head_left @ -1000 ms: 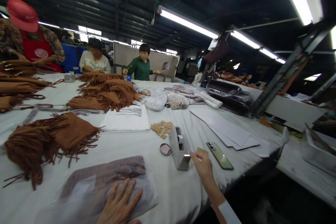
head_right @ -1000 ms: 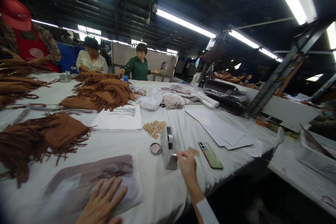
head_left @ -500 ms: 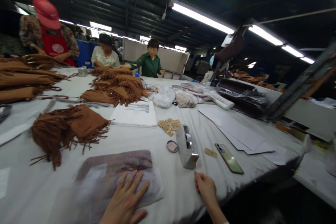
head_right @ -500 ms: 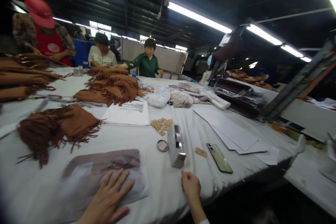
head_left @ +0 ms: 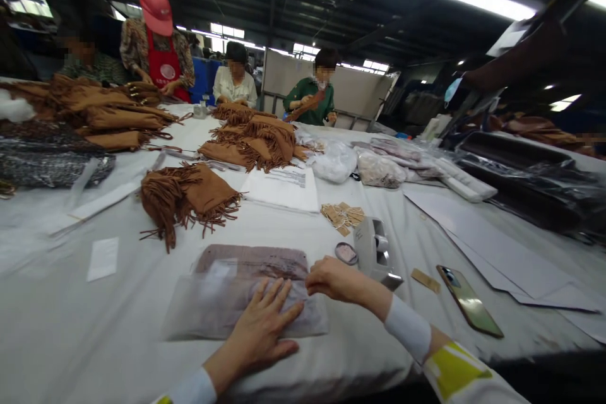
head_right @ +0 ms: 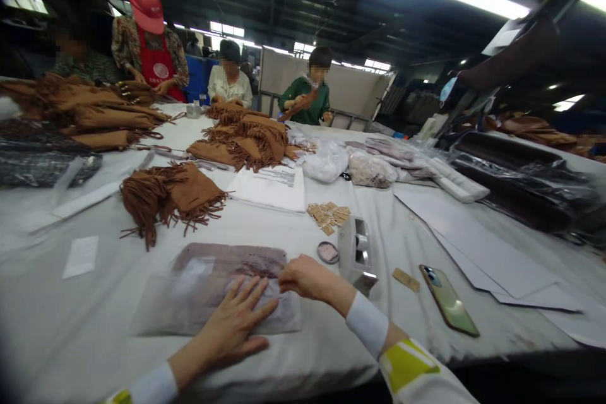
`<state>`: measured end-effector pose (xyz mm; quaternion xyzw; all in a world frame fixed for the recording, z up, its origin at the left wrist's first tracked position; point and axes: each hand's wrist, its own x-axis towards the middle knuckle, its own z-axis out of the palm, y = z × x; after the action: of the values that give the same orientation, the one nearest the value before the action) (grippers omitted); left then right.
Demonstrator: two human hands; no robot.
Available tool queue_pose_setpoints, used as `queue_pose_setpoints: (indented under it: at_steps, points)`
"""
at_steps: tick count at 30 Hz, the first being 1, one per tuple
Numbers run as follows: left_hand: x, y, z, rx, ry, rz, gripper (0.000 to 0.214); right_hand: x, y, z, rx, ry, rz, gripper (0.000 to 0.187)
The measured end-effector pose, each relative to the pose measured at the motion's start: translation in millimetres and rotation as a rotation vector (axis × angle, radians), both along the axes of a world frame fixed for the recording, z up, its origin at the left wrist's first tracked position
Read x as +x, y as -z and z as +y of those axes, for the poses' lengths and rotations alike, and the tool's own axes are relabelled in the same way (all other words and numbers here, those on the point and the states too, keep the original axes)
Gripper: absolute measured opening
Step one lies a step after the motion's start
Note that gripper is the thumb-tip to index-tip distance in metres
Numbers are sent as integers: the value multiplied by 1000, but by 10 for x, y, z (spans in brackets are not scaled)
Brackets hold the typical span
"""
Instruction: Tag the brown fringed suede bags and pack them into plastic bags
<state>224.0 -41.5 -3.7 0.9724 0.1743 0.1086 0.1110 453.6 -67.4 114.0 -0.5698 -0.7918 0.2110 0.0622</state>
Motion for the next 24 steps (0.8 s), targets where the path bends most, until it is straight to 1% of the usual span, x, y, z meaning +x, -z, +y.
queue_pose_setpoints:
  at_steps: [2, 5, 7, 10, 13, 16, 19, 20, 22, 24]
  points:
    - [2, 8, 4, -9, -13, -10, 76, -37, 88, 171, 1, 1, -47, 9]
    - [8, 7, 6, -36, -26, -13, 80, -113, 238, 356, 20, 27, -120, 9]
    - [11, 4, 8, -52, -27, -10, 83, -173, 330, 432, 33, 54, -160, 11]
    - [10, 2, 12, -67, -27, -16, 81, -240, 460, 501, 41, 108, -205, 16]
    - [2, 11, 23, -68, -29, -29, 79, -217, 557, 570, 44, 183, -240, 20]
    - [-7, 40, 42, -77, -11, -36, 78, -76, 552, 650, 68, 271, -255, 20]
    - [-13, 73, 65, -100, 7, -47, 74, 35, 450, 660, 123, 369, -234, 32]
    - [-13, 76, 70, -103, 11, -49, 74, 19, 421, 633, 145, 399, -212, 30]
    - [-7, 56, 74, -92, 15, -55, 74, -117, 410, 526, 179, 440, -143, 24]
    - [2, 6, 74, -63, 18, -72, 74, -352, 490, 367, 187, 442, -53, 36]
